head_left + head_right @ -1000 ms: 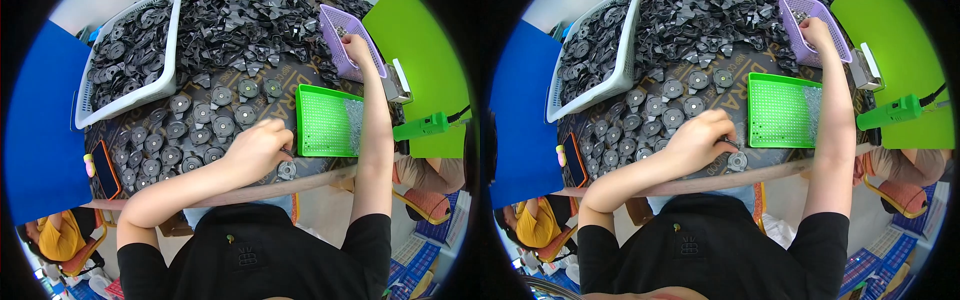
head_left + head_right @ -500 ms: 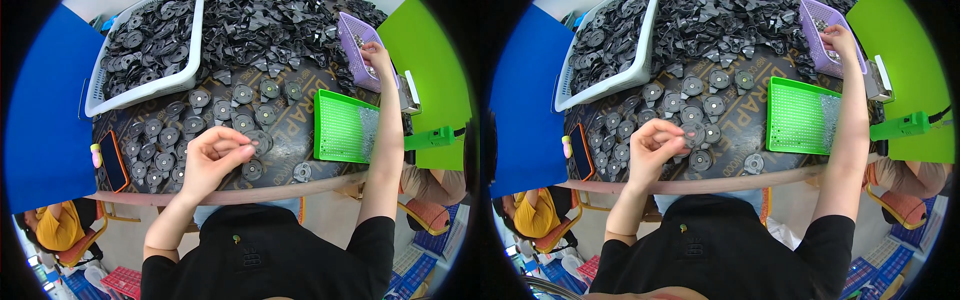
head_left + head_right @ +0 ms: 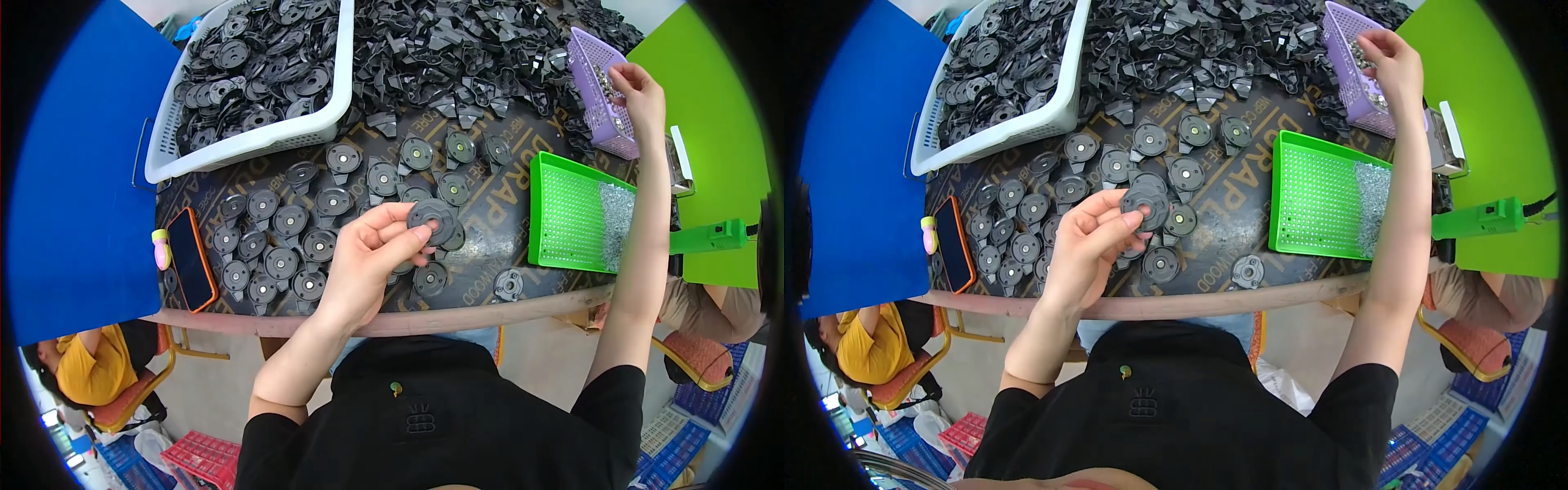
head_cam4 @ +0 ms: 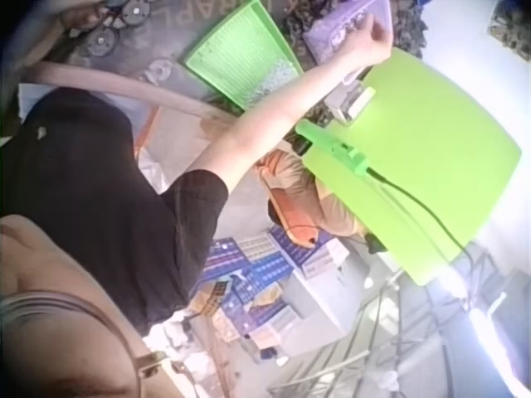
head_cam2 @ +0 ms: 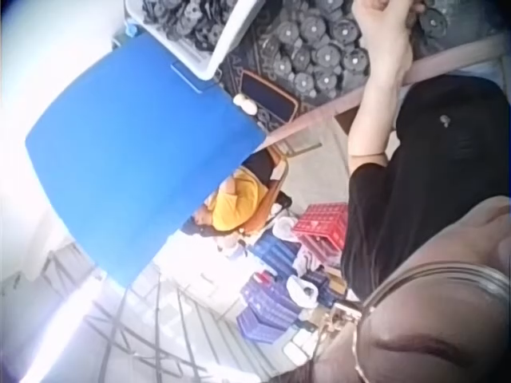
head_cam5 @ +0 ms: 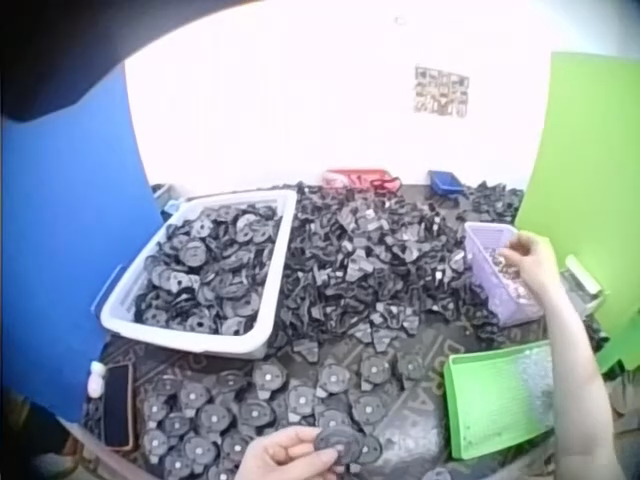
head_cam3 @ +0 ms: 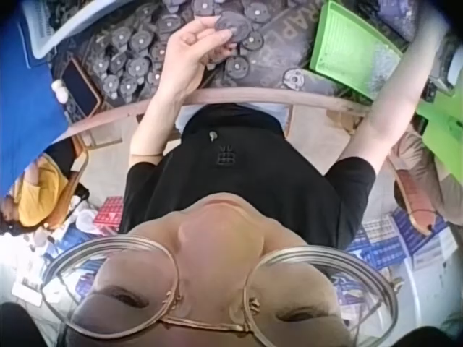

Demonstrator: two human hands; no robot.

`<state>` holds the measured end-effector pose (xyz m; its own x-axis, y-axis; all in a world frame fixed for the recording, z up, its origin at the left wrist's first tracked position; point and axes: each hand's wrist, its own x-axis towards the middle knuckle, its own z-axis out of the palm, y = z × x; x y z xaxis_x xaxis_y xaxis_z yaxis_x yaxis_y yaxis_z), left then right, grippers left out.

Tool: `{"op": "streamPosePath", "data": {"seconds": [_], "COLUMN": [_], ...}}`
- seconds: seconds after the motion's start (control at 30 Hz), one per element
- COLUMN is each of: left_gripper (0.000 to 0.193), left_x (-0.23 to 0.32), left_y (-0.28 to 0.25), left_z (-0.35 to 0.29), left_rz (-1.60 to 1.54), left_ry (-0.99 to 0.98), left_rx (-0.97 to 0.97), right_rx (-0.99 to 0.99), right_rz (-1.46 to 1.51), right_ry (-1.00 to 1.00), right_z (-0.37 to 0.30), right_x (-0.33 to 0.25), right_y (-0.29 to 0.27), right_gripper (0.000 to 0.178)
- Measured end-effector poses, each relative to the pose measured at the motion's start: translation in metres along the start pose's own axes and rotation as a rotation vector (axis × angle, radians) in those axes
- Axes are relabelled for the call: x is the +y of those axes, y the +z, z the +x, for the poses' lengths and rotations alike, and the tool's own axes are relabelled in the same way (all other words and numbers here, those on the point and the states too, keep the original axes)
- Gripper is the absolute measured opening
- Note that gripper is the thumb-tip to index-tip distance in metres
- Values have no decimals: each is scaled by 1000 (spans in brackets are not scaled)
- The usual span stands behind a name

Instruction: The person inserts small metal pins into black circular plastic components by hand at a factory workbench.

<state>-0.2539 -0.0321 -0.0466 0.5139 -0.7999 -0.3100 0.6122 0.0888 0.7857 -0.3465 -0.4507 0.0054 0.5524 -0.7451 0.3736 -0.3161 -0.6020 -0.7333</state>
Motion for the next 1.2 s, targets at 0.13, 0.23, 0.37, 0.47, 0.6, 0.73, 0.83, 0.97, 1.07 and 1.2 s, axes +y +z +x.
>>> {"op": "streamPosePath", "data": {"seconds": [0.13, 0.23, 0.37, 0.47, 0.6, 0.73, 0.83, 0.97, 1.07, 1.2], "left_gripper": [24, 26, 28, 29, 31, 31, 31, 30, 28, 26], "left_x": [-2, 3, 3, 2, 0, 1, 0, -2, -3, -3], "left_y": [-2, 4, 1, 0, 1, 2, 1, -2, -3, -5], "left_z": [0, -2, -5, -5, -6, -6, -5, -5, -5, -5], "left_rz": [41, -27, -158, -235, -236, -237, -226, -236, -241, -253], "left_ry": [17, -31, -52, -61, -59, -75, -81, -88, -101, -109], "left_rx": [12, -19, -120, -114, -92, -86, -76, -61, -48, -41], "right_rx": [-542, -684, -612, -558, -445, -423, -439, -490, -515, -522], "right_rz": [356, 235, 278, 331, 171, 102, 57, 25, 8, 8], "right_ry": [-219, -313, -276, -236, -481, -562, -658, -740, -766, -795], "right_z": [-126, -181, -196, -203, -206, -206, -201, -196, -193, -192], "right_x": [-113, -144, -139, -130, -125, -125, -125, -127, -127, -126], "right_y": [56, 71, 81, 90, 92, 92, 91, 88, 88, 88], "right_gripper": [7, 7, 7, 9, 13, 17, 22, 26, 25, 22]}}
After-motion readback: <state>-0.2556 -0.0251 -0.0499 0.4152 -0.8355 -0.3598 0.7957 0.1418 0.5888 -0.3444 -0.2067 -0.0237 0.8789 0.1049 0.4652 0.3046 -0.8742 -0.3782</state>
